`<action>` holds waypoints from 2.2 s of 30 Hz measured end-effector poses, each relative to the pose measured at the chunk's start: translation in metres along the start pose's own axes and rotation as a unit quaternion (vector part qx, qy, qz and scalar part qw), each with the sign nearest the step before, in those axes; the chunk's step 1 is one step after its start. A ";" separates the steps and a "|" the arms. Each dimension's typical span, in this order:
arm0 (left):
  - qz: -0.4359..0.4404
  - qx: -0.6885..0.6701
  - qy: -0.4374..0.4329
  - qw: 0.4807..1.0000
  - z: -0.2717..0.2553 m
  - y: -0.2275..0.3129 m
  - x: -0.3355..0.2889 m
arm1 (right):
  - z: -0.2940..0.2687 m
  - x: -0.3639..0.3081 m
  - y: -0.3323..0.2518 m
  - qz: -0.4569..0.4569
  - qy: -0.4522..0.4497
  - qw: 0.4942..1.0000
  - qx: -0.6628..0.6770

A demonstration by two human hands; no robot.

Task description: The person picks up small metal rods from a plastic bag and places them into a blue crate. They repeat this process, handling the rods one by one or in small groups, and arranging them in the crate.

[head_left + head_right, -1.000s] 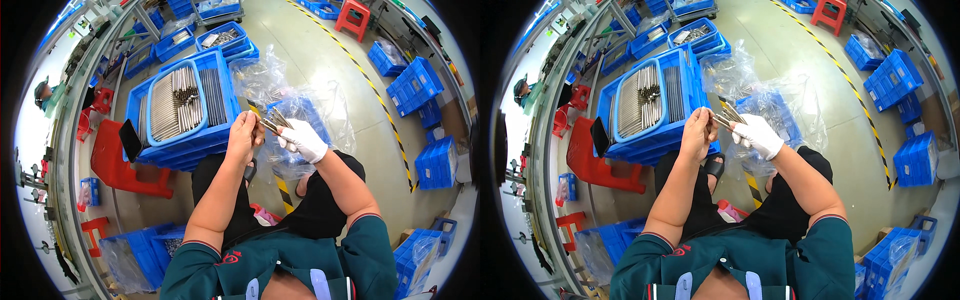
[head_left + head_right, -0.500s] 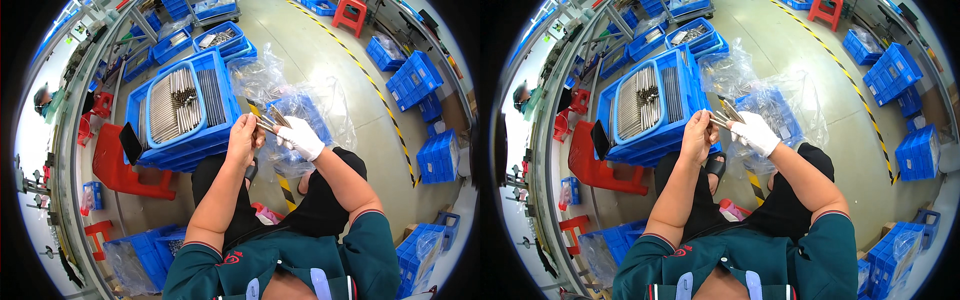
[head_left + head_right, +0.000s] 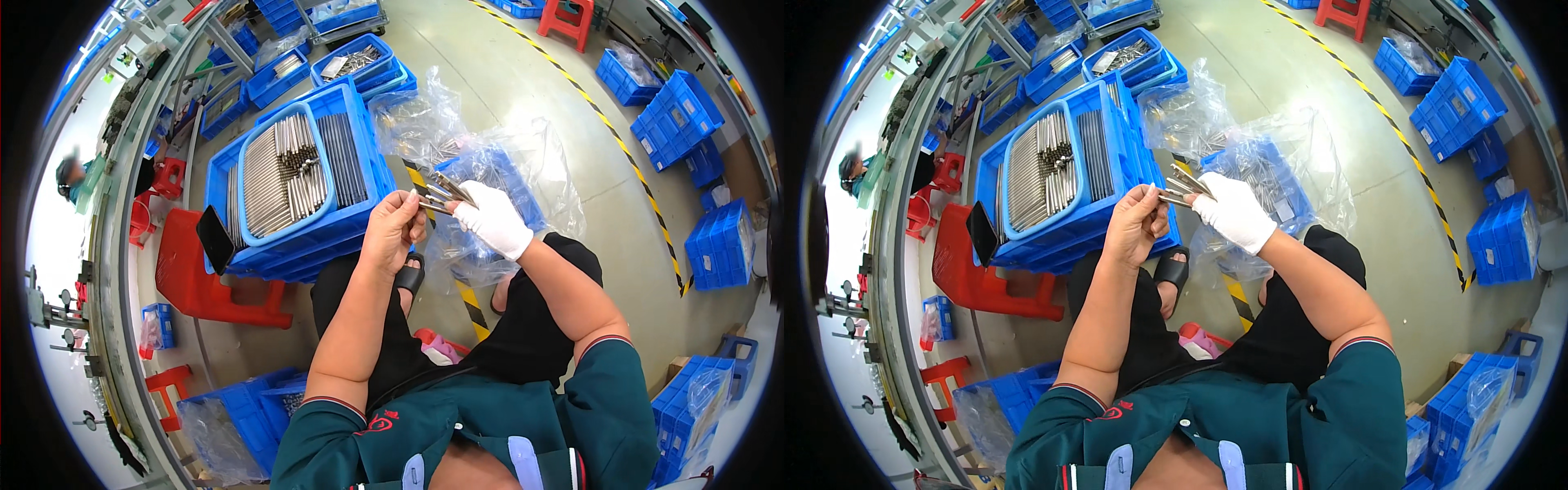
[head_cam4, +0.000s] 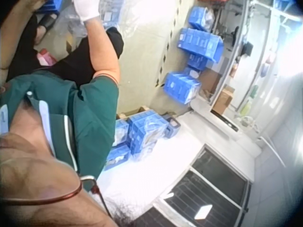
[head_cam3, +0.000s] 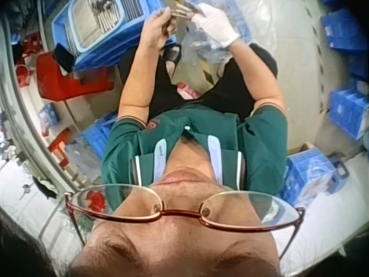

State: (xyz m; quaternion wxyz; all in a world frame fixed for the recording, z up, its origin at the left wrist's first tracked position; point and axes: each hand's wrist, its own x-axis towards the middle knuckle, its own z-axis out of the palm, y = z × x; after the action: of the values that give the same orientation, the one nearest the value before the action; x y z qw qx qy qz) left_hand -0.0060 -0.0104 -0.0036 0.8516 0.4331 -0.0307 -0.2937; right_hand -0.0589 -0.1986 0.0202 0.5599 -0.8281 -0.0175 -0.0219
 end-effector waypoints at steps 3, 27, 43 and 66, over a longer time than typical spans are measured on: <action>0.014 0.032 0.005 0.999 0.002 0.001 -0.001 | 0.000 0.000 -0.002 -0.004 0.004 1.000 -0.026; 0.106 0.124 0.072 0.984 0.006 0.006 -0.002 | -0.006 -0.001 -0.010 0.030 -0.023 0.999 -0.004; 0.075 0.201 0.057 0.975 0.008 -0.001 -0.006 | 0.003 -0.002 -0.011 -0.017 -0.008 0.998 -0.060; 0.065 0.237 0.055 0.968 0.007 0.010 -0.008 | -0.005 0.000 -0.006 0.048 -0.106 0.991 0.073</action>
State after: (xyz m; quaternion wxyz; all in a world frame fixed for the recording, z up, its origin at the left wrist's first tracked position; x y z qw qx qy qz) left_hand -0.0097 -0.0063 0.0100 0.7419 0.6356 -0.0804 -0.1979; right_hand -0.0590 -0.2009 0.0275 0.6139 -0.7828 -0.0387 0.0937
